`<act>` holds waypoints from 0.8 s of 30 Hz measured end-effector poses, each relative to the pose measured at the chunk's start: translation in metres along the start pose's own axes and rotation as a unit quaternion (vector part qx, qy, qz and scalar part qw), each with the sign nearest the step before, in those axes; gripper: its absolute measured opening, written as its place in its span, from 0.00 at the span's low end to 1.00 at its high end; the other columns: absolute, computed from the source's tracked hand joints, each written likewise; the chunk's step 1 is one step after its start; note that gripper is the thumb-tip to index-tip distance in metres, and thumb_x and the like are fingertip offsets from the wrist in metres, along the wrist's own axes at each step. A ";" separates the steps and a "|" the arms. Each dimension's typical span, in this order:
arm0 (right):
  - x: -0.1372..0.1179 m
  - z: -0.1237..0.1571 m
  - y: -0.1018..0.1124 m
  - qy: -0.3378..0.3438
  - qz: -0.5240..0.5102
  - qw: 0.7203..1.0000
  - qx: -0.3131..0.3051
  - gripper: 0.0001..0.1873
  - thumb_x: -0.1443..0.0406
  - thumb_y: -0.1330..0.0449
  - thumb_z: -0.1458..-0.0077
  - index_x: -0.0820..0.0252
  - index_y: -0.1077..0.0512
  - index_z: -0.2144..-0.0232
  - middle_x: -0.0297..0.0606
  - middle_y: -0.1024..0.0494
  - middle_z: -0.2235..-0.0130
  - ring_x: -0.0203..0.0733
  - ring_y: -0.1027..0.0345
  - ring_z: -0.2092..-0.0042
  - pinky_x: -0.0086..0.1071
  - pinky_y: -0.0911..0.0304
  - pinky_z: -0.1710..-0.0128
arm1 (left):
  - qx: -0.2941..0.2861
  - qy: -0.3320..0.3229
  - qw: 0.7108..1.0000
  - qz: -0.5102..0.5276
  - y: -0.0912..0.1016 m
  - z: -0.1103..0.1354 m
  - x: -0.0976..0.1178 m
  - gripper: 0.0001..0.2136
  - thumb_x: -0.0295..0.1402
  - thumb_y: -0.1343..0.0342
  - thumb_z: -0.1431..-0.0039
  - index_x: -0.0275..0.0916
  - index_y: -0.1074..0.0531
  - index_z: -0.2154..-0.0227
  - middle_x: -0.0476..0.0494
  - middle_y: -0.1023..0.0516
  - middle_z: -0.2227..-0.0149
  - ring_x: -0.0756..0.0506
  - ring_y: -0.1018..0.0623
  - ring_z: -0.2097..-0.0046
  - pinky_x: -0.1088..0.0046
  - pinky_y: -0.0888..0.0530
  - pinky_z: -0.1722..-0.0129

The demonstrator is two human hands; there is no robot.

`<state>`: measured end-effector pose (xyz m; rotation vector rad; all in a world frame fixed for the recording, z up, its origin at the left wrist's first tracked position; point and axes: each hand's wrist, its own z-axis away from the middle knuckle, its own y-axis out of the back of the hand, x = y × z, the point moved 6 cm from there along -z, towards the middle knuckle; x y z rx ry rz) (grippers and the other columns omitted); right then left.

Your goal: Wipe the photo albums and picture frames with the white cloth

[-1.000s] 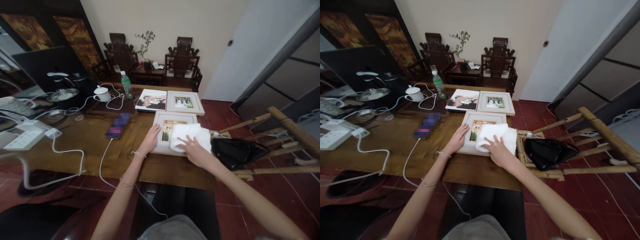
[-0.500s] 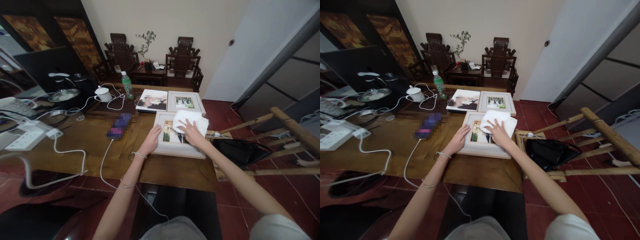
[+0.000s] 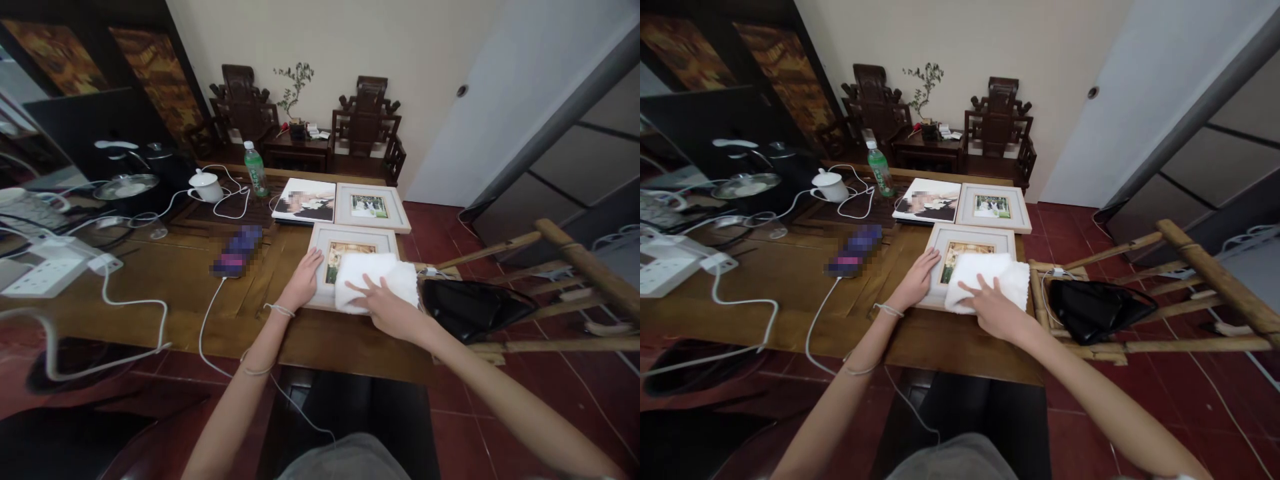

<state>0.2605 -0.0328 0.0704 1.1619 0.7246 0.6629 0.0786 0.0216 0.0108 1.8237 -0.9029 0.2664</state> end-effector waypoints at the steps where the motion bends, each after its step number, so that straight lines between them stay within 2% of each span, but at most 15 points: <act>1: -0.009 0.004 0.001 0.016 -0.011 1.000 -0.009 0.42 0.82 0.55 0.59 0.51 0.36 0.42 0.31 0.51 0.33 0.61 0.63 0.34 0.65 0.54 0.42 | 0.000 0.000 1.000 0.000 0.000 0.000 0.000 0.24 0.19 0.59 0.44 0.31 0.36 0.44 0.34 0.36 0.40 0.41 0.44 0.34 0.52 0.44 0.36; 4: -0.025 0.003 0.003 0.043 -0.009 0.999 -0.007 0.39 0.81 0.55 0.56 0.52 0.35 0.43 0.31 0.51 0.33 0.61 0.64 0.34 0.66 0.54 0.42 | 0.000 0.011 1.000 0.017 0.002 -0.001 0.002 0.22 0.23 0.60 0.41 0.33 0.36 0.44 0.35 0.35 0.40 0.41 0.44 0.34 0.52 0.45 0.36; 8: -0.027 -0.029 -0.001 0.035 0.030 0.998 0.042 0.36 0.80 0.54 0.54 0.56 0.34 0.44 0.35 0.51 0.33 0.63 0.65 0.34 0.69 0.56 0.43 | 0.009 0.073 0.995 0.063 0.008 -0.001 0.008 0.21 0.35 0.62 0.34 0.32 0.39 0.42 0.35 0.37 0.39 0.42 0.43 0.35 0.55 0.46 0.35; 11: -0.015 -0.064 -0.003 0.009 0.057 0.995 0.076 0.33 0.79 0.52 0.53 0.58 0.32 0.46 0.36 0.53 0.33 0.65 0.66 0.34 0.69 0.59 0.43 | 0.019 0.095 0.990 0.098 0.012 -0.002 0.013 0.24 0.39 0.66 0.32 0.33 0.44 0.39 0.36 0.44 0.35 0.44 0.44 0.34 0.59 0.47 0.35; 14: 0.004 -0.096 0.006 -0.022 0.074 0.991 0.107 0.29 0.77 0.51 0.51 0.62 0.32 0.46 0.40 0.51 0.33 0.64 0.67 0.34 0.66 0.62 0.40 | 0.015 0.069 0.993 0.094 0.012 -0.002 0.016 0.24 0.41 0.65 0.32 0.35 0.48 0.37 0.37 0.50 0.33 0.44 0.48 0.33 0.59 0.50 0.34; 17: 0.023 -0.115 0.020 -0.061 0.083 0.984 0.146 0.28 0.76 0.50 0.49 0.61 0.33 0.45 0.40 0.49 0.34 0.64 0.67 0.34 0.66 0.64 0.40 | 0.001 0.048 0.996 0.080 0.009 -0.002 0.014 0.25 0.41 0.63 0.33 0.35 0.50 0.37 0.37 0.52 0.33 0.44 0.51 0.32 0.59 0.52 0.34; 21: 0.025 -0.116 0.024 -0.077 0.082 0.982 0.151 0.28 0.77 0.51 0.48 0.60 0.34 0.44 0.40 0.49 0.34 0.65 0.67 0.34 0.67 0.61 0.42 | 0.005 0.058 0.995 0.085 0.009 -0.002 0.012 0.26 0.42 0.64 0.33 0.33 0.50 0.37 0.35 0.51 0.33 0.44 0.51 0.33 0.60 0.52 0.34; 24: 0.007 -0.099 0.012 -0.035 0.069 0.992 0.098 0.29 0.78 0.51 0.50 0.60 0.31 0.46 0.40 0.50 0.33 0.66 0.66 0.34 0.68 0.59 0.42 | 0.007 0.069 0.993 0.094 0.010 -0.001 0.011 0.26 0.42 0.66 0.32 0.33 0.50 0.37 0.36 0.51 0.33 0.44 0.50 0.33 0.59 0.52 0.34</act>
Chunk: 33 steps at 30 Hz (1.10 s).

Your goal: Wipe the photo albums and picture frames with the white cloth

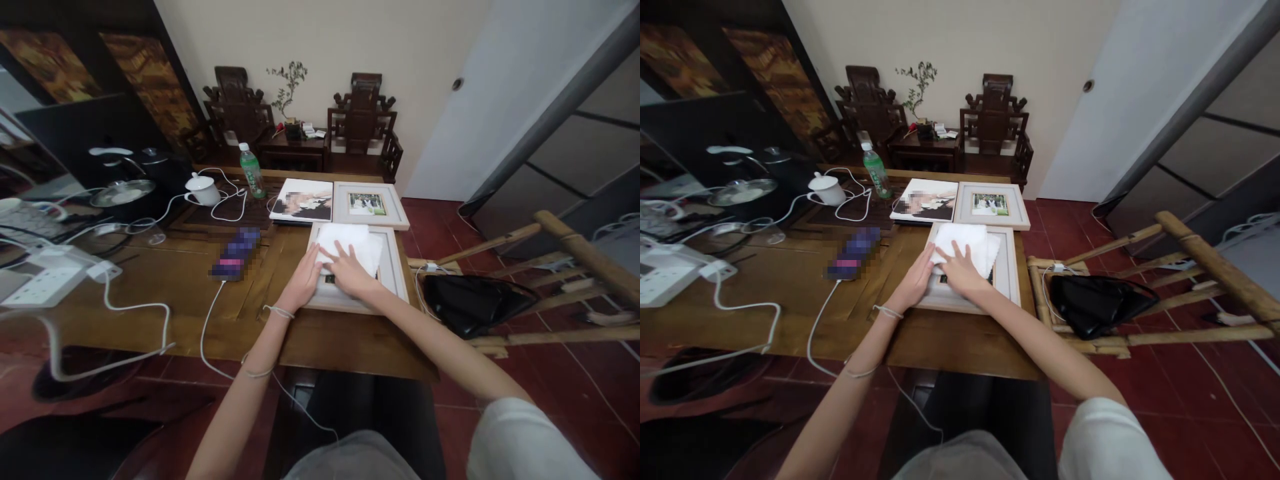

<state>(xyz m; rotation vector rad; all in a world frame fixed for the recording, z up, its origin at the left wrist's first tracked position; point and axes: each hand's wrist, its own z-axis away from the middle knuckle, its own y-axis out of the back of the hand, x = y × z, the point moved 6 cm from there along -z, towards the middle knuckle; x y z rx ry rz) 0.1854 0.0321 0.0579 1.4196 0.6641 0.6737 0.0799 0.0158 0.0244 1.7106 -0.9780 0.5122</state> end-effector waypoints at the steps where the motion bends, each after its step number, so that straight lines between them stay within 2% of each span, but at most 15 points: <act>1: -0.007 0.011 -0.002 0.025 -0.008 0.999 -0.019 0.29 0.78 0.51 0.51 0.59 0.30 0.47 0.39 0.50 0.33 0.66 0.65 0.34 0.67 0.59 0.42 | -0.001 0.002 1.000 0.000 0.000 0.000 0.000 0.26 0.42 0.66 0.32 0.33 0.50 0.37 0.36 0.51 0.33 0.44 0.50 0.33 0.59 0.51 0.34; 3: -0.017 0.036 -0.002 0.070 -0.029 0.996 -0.038 0.31 0.79 0.51 0.53 0.57 0.30 0.48 0.36 0.48 0.34 0.62 0.65 0.34 0.65 0.58 0.41 | -0.005 0.002 1.000 -0.009 -0.001 0.000 -0.001 0.25 0.41 0.66 0.32 0.33 0.49 0.37 0.36 0.51 0.33 0.44 0.49 0.33 0.58 0.51 0.34; 5: -0.017 0.063 0.003 0.088 -0.046 0.994 -0.038 0.33 0.80 0.52 0.54 0.54 0.30 0.48 0.34 0.45 0.35 0.58 0.64 0.33 0.63 0.57 0.40 | -0.011 0.001 0.999 -0.031 -0.001 -0.001 -0.002 0.25 0.40 0.65 0.33 0.31 0.48 0.38 0.34 0.48 0.34 0.43 0.48 0.33 0.58 0.49 0.34; 8: 0.001 0.095 0.014 0.055 -0.052 0.995 -0.061 0.35 0.82 0.52 0.57 0.55 0.29 0.49 0.35 0.43 0.36 0.57 0.62 0.34 0.62 0.56 0.41 | -0.021 -0.012 0.997 -0.075 -0.004 -0.001 -0.003 0.25 0.38 0.61 0.34 0.27 0.45 0.39 0.31 0.44 0.36 0.41 0.46 0.34 0.57 0.47 0.35; 11: 0.019 0.114 0.024 0.006 -0.045 0.994 -0.101 0.33 0.81 0.51 0.58 0.56 0.26 0.52 0.37 0.40 0.37 0.58 0.58 0.34 0.62 0.54 0.41 | -0.025 -0.038 0.993 -0.112 -0.007 -0.001 -0.004 0.22 0.35 0.60 0.35 0.27 0.39 0.43 0.31 0.40 0.38 0.41 0.46 0.34 0.56 0.46 0.35; 15: 0.016 0.110 0.028 -0.010 -0.032 0.994 -0.100 0.31 0.81 0.50 0.57 0.56 0.25 0.53 0.37 0.38 0.38 0.60 0.55 0.35 0.61 0.53 0.42 | -0.008 -0.051 0.991 -0.124 -0.008 0.000 -0.007 0.19 0.31 0.61 0.36 0.32 0.35 0.45 0.34 0.37 0.39 0.41 0.46 0.34 0.53 0.45 0.36; 21: -0.026 0.069 0.012 0.035 -0.014 0.998 -0.049 0.29 0.78 0.51 0.52 0.58 0.27 0.50 0.39 0.41 0.37 0.64 0.55 0.36 0.60 0.53 0.41 | 0.001 -0.048 0.994 -0.101 -0.006 0.000 -0.008 0.20 0.28 0.61 0.37 0.33 0.36 0.45 0.34 0.37 0.39 0.42 0.44 0.34 0.53 0.44 0.36; 24: -0.036 0.064 0.004 0.040 -0.015 0.999 -0.024 0.28 0.77 0.51 0.51 0.60 0.28 0.49 0.39 0.42 0.36 0.64 0.58 0.35 0.59 0.55 0.40 | 0.003 -0.044 0.995 -0.089 -0.004 0.001 -0.007 0.20 0.27 0.61 0.38 0.35 0.37 0.44 0.37 0.37 0.39 0.42 0.44 0.34 0.52 0.45 0.36; 28: -0.025 0.087 -0.001 -0.004 -0.012 1.000 -0.012 0.32 0.78 0.51 0.53 0.56 0.30 0.46 0.37 0.46 0.35 0.65 0.62 0.35 0.62 0.60 0.39 | -0.005 -0.035 0.996 -0.078 -0.004 0.001 -0.007 0.20 0.28 0.61 0.38 0.34 0.37 0.44 0.34 0.38 0.38 0.41 0.44 0.34 0.52 0.46 0.36; 33: 0.012 0.130 0.004 -0.073 0.011 0.997 -0.034 0.34 0.79 0.50 0.58 0.55 0.28 0.49 0.35 0.43 0.35 0.68 0.59 0.36 0.66 0.58 0.42 | -0.007 -0.048 0.996 -0.075 -0.006 0.002 -0.007 0.20 0.28 0.61 0.37 0.33 0.36 0.45 0.33 0.38 0.38 0.41 0.45 0.34 0.51 0.45 0.36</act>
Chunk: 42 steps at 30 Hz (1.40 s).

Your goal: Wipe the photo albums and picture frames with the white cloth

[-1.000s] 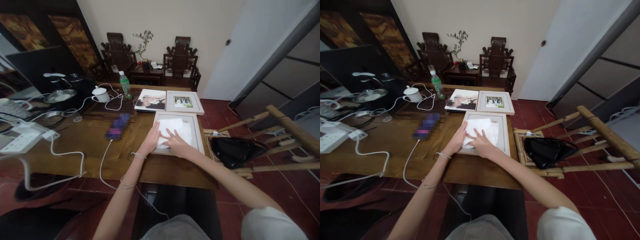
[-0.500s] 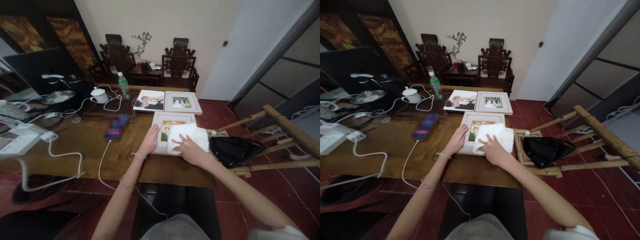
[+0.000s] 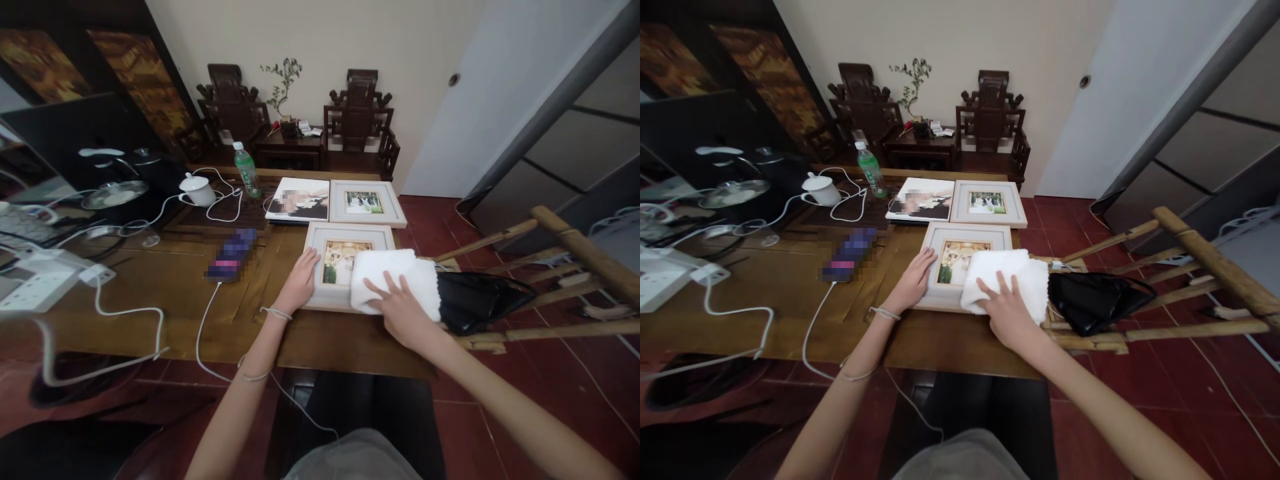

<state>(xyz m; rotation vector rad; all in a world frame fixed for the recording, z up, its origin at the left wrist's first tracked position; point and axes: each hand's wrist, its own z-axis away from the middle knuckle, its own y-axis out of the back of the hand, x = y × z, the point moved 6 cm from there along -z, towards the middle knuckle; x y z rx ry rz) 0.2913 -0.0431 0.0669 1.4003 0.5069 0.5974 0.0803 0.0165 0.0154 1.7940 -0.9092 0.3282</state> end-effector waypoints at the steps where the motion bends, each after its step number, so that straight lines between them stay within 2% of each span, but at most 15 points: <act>1: 0.007 0.003 0.001 -0.005 0.005 1.000 0.002 0.34 0.79 0.51 0.58 0.54 0.28 0.49 0.34 0.43 0.36 0.68 0.59 0.36 0.66 0.58 0.42 | 0.003 -0.005 1.000 0.000 0.000 0.000 0.000 0.20 0.27 0.61 0.37 0.34 0.36 0.45 0.34 0.38 0.38 0.41 0.45 0.34 0.51 0.45 0.36; 5: 0.030 -0.010 0.002 -0.012 0.020 1.000 0.015 0.33 0.79 0.51 0.59 0.55 0.27 0.51 0.35 0.43 0.36 0.66 0.58 0.35 0.66 0.57 0.42 | 0.005 -0.016 1.000 0.005 -0.001 0.001 -0.001 0.20 0.26 0.61 0.37 0.35 0.36 0.45 0.34 0.38 0.38 0.41 0.46 0.34 0.52 0.45 0.36; 12: 0.073 -0.083 0.012 -0.065 0.022 0.995 0.068 0.35 0.78 0.52 0.55 0.59 0.34 0.44 0.38 0.47 0.34 0.68 0.59 0.36 0.68 0.54 0.46 | -0.009 -0.012 1.000 -0.001 -0.001 0.000 -0.002 0.20 0.26 0.60 0.38 0.35 0.36 0.45 0.35 0.38 0.38 0.41 0.46 0.34 0.52 0.45 0.36; 16: 0.071 -0.099 0.012 -0.067 0.016 0.996 0.064 0.35 0.79 0.52 0.55 0.59 0.34 0.44 0.38 0.47 0.34 0.68 0.60 0.36 0.71 0.58 0.46 | -0.005 -0.009 1.000 -0.002 0.000 -0.001 -0.002 0.20 0.26 0.60 0.38 0.37 0.36 0.44 0.37 0.37 0.39 0.41 0.45 0.34 0.51 0.45 0.36; 20: 0.038 -0.077 0.003 -0.020 -0.002 1.000 0.021 0.34 0.79 0.51 0.57 0.59 0.31 0.47 0.39 0.45 0.35 0.68 0.61 0.35 0.70 0.62 0.43 | -0.002 -0.007 1.000 -0.009 0.000 -0.001 -0.002 0.19 0.27 0.60 0.37 0.35 0.34 0.46 0.35 0.36 0.39 0.41 0.44 0.34 0.52 0.44 0.36; 23: 0.008 -0.043 0.004 0.015 -0.051 0.998 -0.026 0.37 0.80 0.52 0.59 0.56 0.31 0.46 0.38 0.45 0.35 0.65 0.60 0.35 0.68 0.59 0.43 | -0.004 -0.004 1.000 -0.013 0.000 -0.001 -0.001 0.19 0.28 0.61 0.37 0.32 0.34 0.47 0.32 0.37 0.40 0.40 0.45 0.34 0.51 0.44 0.36; 27: -0.022 0.002 0.019 0.050 -0.138 0.987 -0.066 0.41 0.81 0.54 0.59 0.52 0.36 0.42 0.38 0.42 0.36 0.53 0.55 0.35 0.52 0.49 0.41 | 0.002 -0.004 1.000 -0.008 0.000 -0.001 -0.001 0.19 0.28 0.60 0.37 0.35 0.34 0.47 0.35 0.37 0.39 0.41 0.45 0.34 0.50 0.44 0.36; 29: -0.028 0.012 0.023 0.050 -0.157 0.984 -0.075 0.41 0.80 0.54 0.58 0.50 0.38 0.41 0.39 0.40 0.37 0.49 0.53 0.35 0.47 0.46 0.41 | 0.003 -0.005 1.000 -0.007 -0.001 -0.001 -0.002 0.19 0.28 0.59 0.38 0.37 0.34 0.46 0.37 0.36 0.39 0.41 0.45 0.34 0.51 0.44 0.36; 31: -0.027 0.011 0.020 0.050 -0.150 0.985 -0.065 0.43 0.81 0.55 0.58 0.50 0.39 0.41 0.39 0.40 0.37 0.48 0.53 0.35 0.46 0.47 0.41 | 0.002 -0.003 1.000 -0.008 -0.001 -0.001 -0.002 0.19 0.28 0.59 0.38 0.37 0.34 0.46 0.37 0.36 0.39 0.42 0.45 0.34 0.51 0.45 0.36; 34: -0.012 -0.009 0.010 0.045 -0.115 0.992 -0.026 0.45 0.83 0.56 0.61 0.51 0.39 0.41 0.40 0.43 0.36 0.50 0.57 0.34 0.50 0.50 0.40 | 0.004 -0.003 1.000 -0.004 -0.001 0.000 -0.002 0.19 0.28 0.59 0.37 0.37 0.34 0.46 0.37 0.37 0.39 0.42 0.45 0.34 0.51 0.44 0.36; 37: 0.016 -0.040 0.003 0.025 -0.072 0.997 0.005 0.45 0.84 0.56 0.63 0.55 0.39 0.41 0.43 0.45 0.35 0.55 0.58 0.34 0.55 0.52 0.40 | 0.002 -0.004 1.000 0.000 -0.001 -0.001 -0.002 0.18 0.28 0.59 0.37 0.37 0.33 0.47 0.37 0.37 0.39 0.42 0.45 0.34 0.51 0.44 0.36; 39: 0.036 -0.062 0.008 -0.001 -0.042 0.999 0.034 0.46 0.85 0.57 0.63 0.58 0.40 0.41 0.44 0.47 0.35 0.56 0.60 0.34 0.57 0.53 0.41 | -0.002 -0.002 1.000 0.000 -0.001 -0.001 -0.001 0.18 0.28 0.59 0.37 0.37 0.34 0.47 0.37 0.37 0.39 0.41 0.45 0.34 0.51 0.44 0.36; 42: 0.061 -0.089 0.027 -0.047 0.004 0.993 0.110 0.45 0.86 0.59 0.60 0.55 0.41 0.40 0.37 0.56 0.32 0.58 0.69 0.33 0.63 0.56 0.41 | -0.004 -0.003 1.000 -0.002 0.000 -0.001 0.000 0.18 0.28 0.60 0.37 0.37 0.34 0.47 0.37 0.37 0.39 0.42 0.45 0.34 0.51 0.44 0.36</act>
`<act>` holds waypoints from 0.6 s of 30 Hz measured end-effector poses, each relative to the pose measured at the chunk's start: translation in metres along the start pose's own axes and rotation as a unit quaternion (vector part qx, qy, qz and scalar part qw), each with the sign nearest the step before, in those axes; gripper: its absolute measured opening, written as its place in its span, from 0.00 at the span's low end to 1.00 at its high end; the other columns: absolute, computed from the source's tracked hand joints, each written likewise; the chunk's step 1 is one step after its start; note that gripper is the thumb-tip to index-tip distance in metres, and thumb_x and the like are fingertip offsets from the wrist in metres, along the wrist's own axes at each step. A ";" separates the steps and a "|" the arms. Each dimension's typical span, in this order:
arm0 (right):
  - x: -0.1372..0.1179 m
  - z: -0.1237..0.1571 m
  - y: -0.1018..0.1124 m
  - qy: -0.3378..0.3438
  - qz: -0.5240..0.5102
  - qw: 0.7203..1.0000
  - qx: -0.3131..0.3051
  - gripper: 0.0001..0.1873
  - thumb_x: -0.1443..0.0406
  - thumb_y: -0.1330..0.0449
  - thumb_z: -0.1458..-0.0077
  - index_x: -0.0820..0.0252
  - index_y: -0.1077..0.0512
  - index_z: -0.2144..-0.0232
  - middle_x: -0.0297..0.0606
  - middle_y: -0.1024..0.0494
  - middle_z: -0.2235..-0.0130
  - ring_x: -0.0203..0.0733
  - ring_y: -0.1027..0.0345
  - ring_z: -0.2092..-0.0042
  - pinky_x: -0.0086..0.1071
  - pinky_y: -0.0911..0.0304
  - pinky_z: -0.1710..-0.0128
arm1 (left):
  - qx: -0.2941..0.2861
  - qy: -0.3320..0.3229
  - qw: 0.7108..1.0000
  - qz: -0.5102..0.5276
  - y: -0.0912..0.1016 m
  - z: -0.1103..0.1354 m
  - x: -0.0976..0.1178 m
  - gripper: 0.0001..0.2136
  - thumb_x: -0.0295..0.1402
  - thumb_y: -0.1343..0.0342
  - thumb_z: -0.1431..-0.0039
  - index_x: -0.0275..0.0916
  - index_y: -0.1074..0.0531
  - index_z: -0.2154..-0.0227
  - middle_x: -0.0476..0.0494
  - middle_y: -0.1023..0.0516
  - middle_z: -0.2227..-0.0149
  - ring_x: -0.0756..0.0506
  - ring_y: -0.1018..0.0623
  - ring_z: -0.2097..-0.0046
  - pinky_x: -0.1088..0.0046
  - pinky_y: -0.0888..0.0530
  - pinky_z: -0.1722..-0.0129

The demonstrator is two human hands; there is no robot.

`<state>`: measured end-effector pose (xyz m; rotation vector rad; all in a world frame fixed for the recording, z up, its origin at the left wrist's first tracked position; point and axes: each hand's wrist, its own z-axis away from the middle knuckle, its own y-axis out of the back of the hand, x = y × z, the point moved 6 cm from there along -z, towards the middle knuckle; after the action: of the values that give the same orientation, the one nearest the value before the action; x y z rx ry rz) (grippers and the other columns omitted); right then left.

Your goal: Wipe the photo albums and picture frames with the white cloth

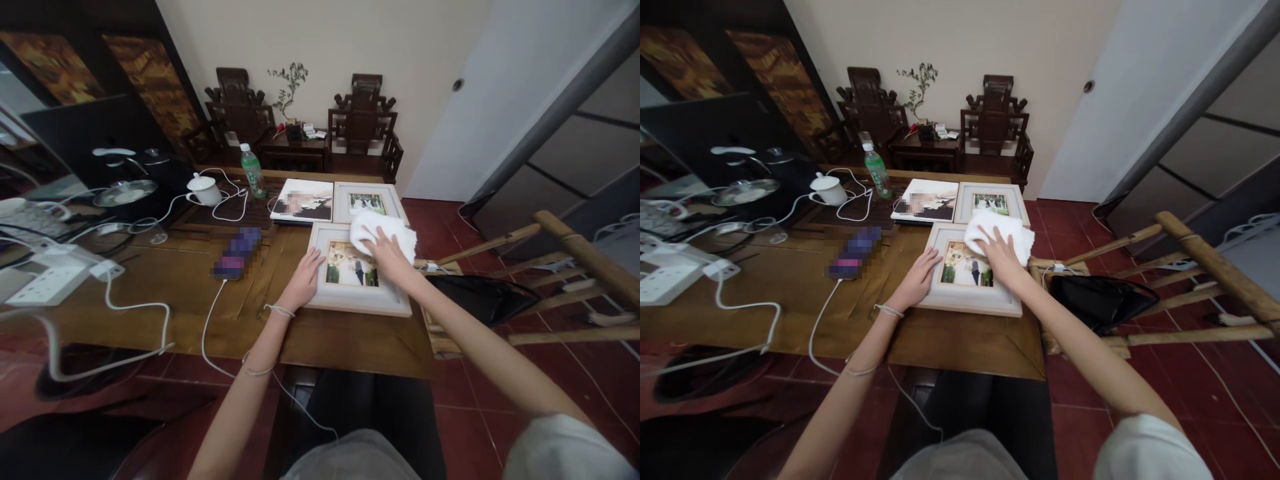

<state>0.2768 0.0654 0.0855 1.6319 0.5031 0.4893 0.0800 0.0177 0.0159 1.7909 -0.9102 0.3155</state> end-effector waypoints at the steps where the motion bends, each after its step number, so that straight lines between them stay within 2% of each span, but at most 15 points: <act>1: 0.004 -0.009 0.004 -0.007 0.014 1.000 0.022 0.44 0.86 0.58 0.59 0.55 0.41 0.41 0.35 0.59 0.32 0.60 0.73 0.33 0.65 0.59 0.41 | 0.000 0.000 1.000 -0.002 0.000 0.000 0.000 0.18 0.28 0.60 0.37 0.37 0.34 0.47 0.37 0.37 0.39 0.42 0.45 0.34 0.51 0.44 0.36; 2: 0.007 -0.016 0.005 -0.009 0.026 0.999 0.034 0.43 0.85 0.58 0.58 0.55 0.39 0.41 0.33 0.60 0.32 0.61 0.76 0.33 0.67 0.62 0.41 | -0.001 -0.001 1.000 -0.004 0.001 0.000 0.000 0.18 0.28 0.60 0.37 0.36 0.34 0.47 0.36 0.37 0.39 0.41 0.45 0.34 0.52 0.44 0.36; 4: 0.008 -0.026 0.000 0.001 0.039 0.999 0.018 0.40 0.85 0.56 0.56 0.56 0.36 0.43 0.33 0.57 0.32 0.65 0.78 0.34 0.70 0.65 0.41 | -0.003 0.000 1.000 -0.007 0.001 0.000 0.001 0.18 0.28 0.60 0.36 0.35 0.34 0.47 0.35 0.37 0.39 0.41 0.45 0.34 0.53 0.44 0.36; 8: -0.006 -0.021 -0.024 0.021 0.050 0.997 -0.055 0.37 0.84 0.55 0.55 0.56 0.32 0.46 0.34 0.51 0.33 0.70 0.70 0.34 0.73 0.60 0.45 | 0.000 0.001 1.000 -0.005 0.001 0.000 0.000 0.18 0.28 0.60 0.36 0.35 0.33 0.48 0.35 0.37 0.40 0.42 0.45 0.34 0.53 0.44 0.36; 12: -0.035 0.010 -0.026 0.026 0.036 0.994 -0.100 0.37 0.83 0.53 0.56 0.55 0.33 0.45 0.35 0.51 0.33 0.72 0.66 0.35 0.73 0.58 0.46 | 0.004 -0.002 1.000 -0.007 0.000 0.000 0.000 0.18 0.27 0.60 0.37 0.35 0.33 0.48 0.35 0.37 0.39 0.41 0.45 0.34 0.53 0.44 0.36; 15: -0.060 0.043 -0.012 0.025 0.000 0.986 -0.166 0.39 0.83 0.53 0.57 0.54 0.33 0.44 0.33 0.50 0.33 0.75 0.63 0.36 0.73 0.56 0.47 | 0.002 -0.002 1.000 -0.010 0.000 0.000 0.001 0.18 0.26 0.60 0.37 0.33 0.33 0.47 0.34 0.37 0.39 0.41 0.45 0.34 0.53 0.44 0.36; 18: -0.087 0.072 0.007 0.062 -0.069 0.971 -0.220 0.41 0.82 0.53 0.57 0.51 0.37 0.41 0.31 0.52 0.33 0.73 0.60 0.36 0.71 0.50 0.47 | -0.004 0.000 1.000 -0.018 0.000 0.000 0.001 0.18 0.25 0.60 0.38 0.32 0.34 0.47 0.34 0.37 0.39 0.42 0.46 0.34 0.54 0.44 0.36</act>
<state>0.2482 -0.0447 0.0824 1.1388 0.5518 0.5565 0.0813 0.0174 0.0166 1.7979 -0.8776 0.2895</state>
